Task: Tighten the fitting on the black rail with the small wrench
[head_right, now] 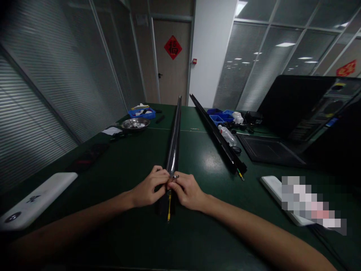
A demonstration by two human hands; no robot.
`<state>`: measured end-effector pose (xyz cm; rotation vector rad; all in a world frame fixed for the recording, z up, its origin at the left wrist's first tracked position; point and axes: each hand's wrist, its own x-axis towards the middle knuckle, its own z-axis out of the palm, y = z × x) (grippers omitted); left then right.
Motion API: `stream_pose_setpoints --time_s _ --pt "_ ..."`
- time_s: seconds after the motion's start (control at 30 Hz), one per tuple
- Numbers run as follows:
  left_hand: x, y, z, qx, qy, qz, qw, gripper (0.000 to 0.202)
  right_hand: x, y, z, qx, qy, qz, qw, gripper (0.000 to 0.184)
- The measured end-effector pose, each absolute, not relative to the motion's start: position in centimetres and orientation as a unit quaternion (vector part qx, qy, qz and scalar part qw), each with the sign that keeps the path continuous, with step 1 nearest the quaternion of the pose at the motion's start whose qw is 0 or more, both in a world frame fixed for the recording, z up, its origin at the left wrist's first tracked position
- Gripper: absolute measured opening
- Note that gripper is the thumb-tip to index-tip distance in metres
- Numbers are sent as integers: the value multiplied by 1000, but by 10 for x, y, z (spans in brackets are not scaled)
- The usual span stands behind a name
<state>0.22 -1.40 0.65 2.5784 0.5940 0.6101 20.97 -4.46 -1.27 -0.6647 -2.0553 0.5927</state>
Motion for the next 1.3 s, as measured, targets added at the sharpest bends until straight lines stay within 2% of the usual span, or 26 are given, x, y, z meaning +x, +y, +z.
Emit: stream_pose_setpoints --time_s 0.27,0.63,0.8,0.93,1.3 --pt "3 -13 8 928 213 223 211 16 212 -45 -14 -285 -807 246 455 27" --pt "3 -13 6 927 205 227 218 16 214 -44 -14 -264 -826 267 420 28" --pt "3 -13 7 927 209 225 216 15 213 -46 -15 -295 -810 244 444 26" --pt "4 -12 6 927 213 224 211 14 210 -47 -13 -315 -814 229 432 26" --pt "2 -12 6 929 207 224 211 14 212 -46 -14 -281 -820 239 437 25"
